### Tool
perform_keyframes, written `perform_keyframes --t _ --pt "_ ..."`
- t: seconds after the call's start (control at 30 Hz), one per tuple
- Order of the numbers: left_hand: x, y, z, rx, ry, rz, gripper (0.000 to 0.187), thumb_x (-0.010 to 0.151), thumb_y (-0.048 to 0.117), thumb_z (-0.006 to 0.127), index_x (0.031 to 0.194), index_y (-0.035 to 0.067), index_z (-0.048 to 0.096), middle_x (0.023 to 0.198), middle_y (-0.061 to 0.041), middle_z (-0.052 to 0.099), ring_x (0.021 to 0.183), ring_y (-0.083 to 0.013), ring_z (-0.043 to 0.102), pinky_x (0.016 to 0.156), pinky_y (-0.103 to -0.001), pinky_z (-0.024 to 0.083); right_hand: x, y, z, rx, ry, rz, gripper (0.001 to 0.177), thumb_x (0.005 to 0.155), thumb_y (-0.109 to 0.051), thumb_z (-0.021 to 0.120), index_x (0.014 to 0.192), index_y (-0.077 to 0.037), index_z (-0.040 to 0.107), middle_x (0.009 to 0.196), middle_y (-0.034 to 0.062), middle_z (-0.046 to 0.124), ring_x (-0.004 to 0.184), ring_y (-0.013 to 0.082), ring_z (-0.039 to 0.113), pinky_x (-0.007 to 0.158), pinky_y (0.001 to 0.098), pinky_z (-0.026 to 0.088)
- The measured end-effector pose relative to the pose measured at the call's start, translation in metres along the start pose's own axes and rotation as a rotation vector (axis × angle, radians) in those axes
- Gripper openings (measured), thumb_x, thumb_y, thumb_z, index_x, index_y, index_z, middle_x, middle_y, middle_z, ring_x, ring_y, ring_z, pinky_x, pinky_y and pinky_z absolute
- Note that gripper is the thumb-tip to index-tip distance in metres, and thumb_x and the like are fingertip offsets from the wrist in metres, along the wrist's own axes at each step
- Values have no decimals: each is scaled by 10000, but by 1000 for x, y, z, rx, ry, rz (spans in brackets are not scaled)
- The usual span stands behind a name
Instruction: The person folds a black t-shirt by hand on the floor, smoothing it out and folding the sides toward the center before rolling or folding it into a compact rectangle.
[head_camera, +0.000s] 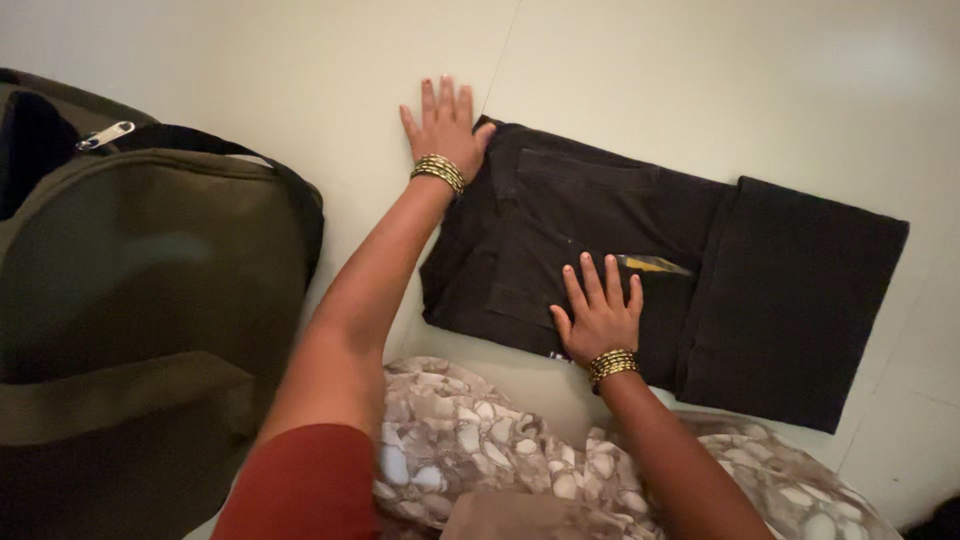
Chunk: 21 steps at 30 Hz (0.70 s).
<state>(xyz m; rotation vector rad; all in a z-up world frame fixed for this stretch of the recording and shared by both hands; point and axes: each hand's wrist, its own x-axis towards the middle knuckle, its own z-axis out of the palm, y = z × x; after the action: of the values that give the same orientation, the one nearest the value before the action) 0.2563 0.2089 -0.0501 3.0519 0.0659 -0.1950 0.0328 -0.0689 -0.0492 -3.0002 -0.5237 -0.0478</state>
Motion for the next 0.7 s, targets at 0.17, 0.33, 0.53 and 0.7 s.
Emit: perform_keyframes --t 0.17,0.33,0.53,0.7 --pt "11 -15 12 -141 266 138 549 912 68 613 1445 200 603 1555 -93 522 1474 -312 431 1136 -501 413 1 -1 -3 -16 -48 15 629 904 -562 577 1450 -250 579 1615 43 427 1525 310 301 1203 613 190" --pt "6 1 -7 -236 155 120 172 825 134 735 963 233 760 1066 -10 681 1050 -246 608 879 -422 510 2 -3 -4 -22 -84 27 631 908 -568 553 1457 -257 563 1617 47 416 1528 314 284 1206 610 177" --pt "12 -13 4 -410 243 161 132 874 51 673 942 163 689 967 -69 672 956 -308 639 835 -447 530 1 -2 -4 -54 -93 18 631 923 -571 538 1468 -255 561 1627 44 413 1534 308 280 1208 609 175" --pt "12 -11 6 -456 495 139 127 858 24 646 921 132 667 914 -102 655 880 -340 638 765 -465 525 1 -1 -2 -24 -75 20 615 927 -568 542 1457 -256 564 1616 48 416 1532 320 284 1206 617 175"
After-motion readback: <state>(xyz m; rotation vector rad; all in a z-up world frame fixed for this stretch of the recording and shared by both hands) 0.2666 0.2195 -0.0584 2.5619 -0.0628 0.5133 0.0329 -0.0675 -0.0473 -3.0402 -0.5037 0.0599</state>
